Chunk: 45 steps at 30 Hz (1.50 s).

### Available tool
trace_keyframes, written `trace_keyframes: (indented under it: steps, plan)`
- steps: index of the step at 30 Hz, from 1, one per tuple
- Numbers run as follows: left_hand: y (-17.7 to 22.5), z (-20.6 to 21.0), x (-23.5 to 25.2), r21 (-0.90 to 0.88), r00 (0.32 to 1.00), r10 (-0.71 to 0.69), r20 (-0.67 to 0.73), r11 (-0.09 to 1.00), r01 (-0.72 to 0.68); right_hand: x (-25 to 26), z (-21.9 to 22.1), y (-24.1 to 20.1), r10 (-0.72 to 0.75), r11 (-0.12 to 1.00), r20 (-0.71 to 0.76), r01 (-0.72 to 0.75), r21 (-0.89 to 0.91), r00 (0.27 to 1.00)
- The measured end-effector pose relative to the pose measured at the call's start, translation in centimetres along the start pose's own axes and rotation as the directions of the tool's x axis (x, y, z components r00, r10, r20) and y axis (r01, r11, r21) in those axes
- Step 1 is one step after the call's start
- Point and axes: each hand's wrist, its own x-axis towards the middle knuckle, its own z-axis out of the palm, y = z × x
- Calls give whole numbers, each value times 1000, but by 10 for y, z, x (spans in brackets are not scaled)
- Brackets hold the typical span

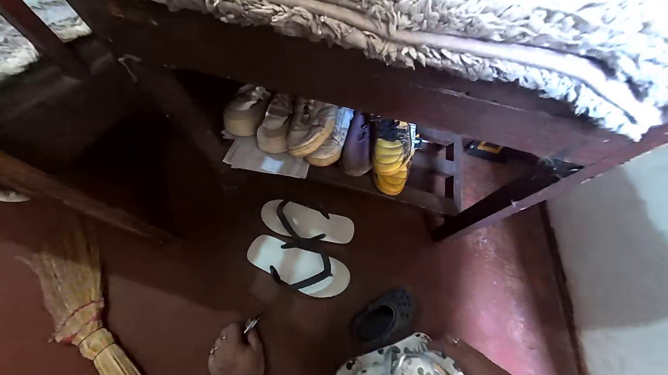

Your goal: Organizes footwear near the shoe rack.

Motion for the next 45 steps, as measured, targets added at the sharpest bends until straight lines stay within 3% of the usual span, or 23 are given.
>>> trace_keyframes:
  steps: [3, 5, 8, 10, 12, 15, 17, 20, 22, 23, 27, 29, 32, 33, 35, 36, 37, 39, 40, 42, 45]
  plan:
    - [3, -3, -2, -5, 1000, -5, 16, 1000, 5, 6, 17, 2, -81, 992, -91, 89, 85, 993]
    - [5, -3, 0, -11, 999, -17, 27, 1000, 17, 19, 24, -1, -38, 990, -138, 56, 129, 990]
    - [4, -3, 0, -8, 999, -22, 36, 1000, 22, 33, 23, -15, 69, 987, -10, -67, 149, 998]
    - [3, -4, 0, -7, 999, -23, 48, 1000, 23, 33, 23, -29, 46, 992, 55, -52, 116, 997]
    - [2, -2, 0, -24, 1000, -1, 18, 1000, 1, 22, 18, -47, -68, 976, -19, 71, 207, 997]
    - [0, 2, 0, -39, 1000, 10, -29, 999, -11, 7, 5, -74, -92, 857, -301, 230, 461, 949]
    - [-1, 1, -2, -43, 1000, 2, -14, 999, -2, 9, -12, -96, 15, 743, -540, 352, 569, 842]
    - [-2, 2, -1, -39, 1000, 8, -29, 999, -9, 45, -60, -138, 330, 638, -752, 452, 623, 571]
    - [-2, 4, -1, -47, 999, 13, -49, 999, -16, 80, -104, -162, 519, 561, -766, 524, 641, 380]
    - [-3, 5, -1, -53, 999, 10, -48, 999, -13, 96, -125, -165, 581, 527, -750, 555, 643, 317]
    - [-3, 4, 0, -54, 1000, -6, -29, 999, 4, 142, -193, -152, 721, 508, -659, 484, 713, 215]
    - [-1, 1, 0, -47, 1000, -20, -9, 999, 20, 157, -213, -131, 713, 557, -658, 373, 742, 243]
    - [1, -3, -2, -36, 998, -44, 47, 998, 46, 167, -220, -102, 590, 779, -748, 26, 626, 303]
    - [2, -4, -2, -32, 996, -54, 65, 998, 56, 166, -212, -102, 501, 860, -817, -63, 506, 285]
    - [3, -7, 2, -19, 993, -68, 100, 997, 70, 164, -181, -116, 177, 984, -957, -20, 178, 230]
    - [3, -8, 2, -16, 990, -74, 118, 997, 77, 165, -159, -131, 15, 999, -962, 39, 26, 273]
    - [3, -8, 3, -15, 988, -80, 132, 996, 83, 170, -137, -147, -107, 993, -916, 89, -78, 387]
    - [2, -8, 2, -11, 987, -82, 140, 996, 84, 199, -104, -173, -147, 989, -718, 107, -100, 680]
    - [3, -9, 2, -11, 986, -82, 145, 996, 85, 222, -94, -179, -108, 994, -622, 76, -77, 776]
    - [4, -10, 4, -6, 987, -77, 139, 997, 78, 261, -85, -186, -23, 997, -491, -19, -79, 871]
    - [3, -7, 4, 1, 991, -62, 116, 998, 63, 284, -84, -190, 91, 970, -396, -171, -173, 914]
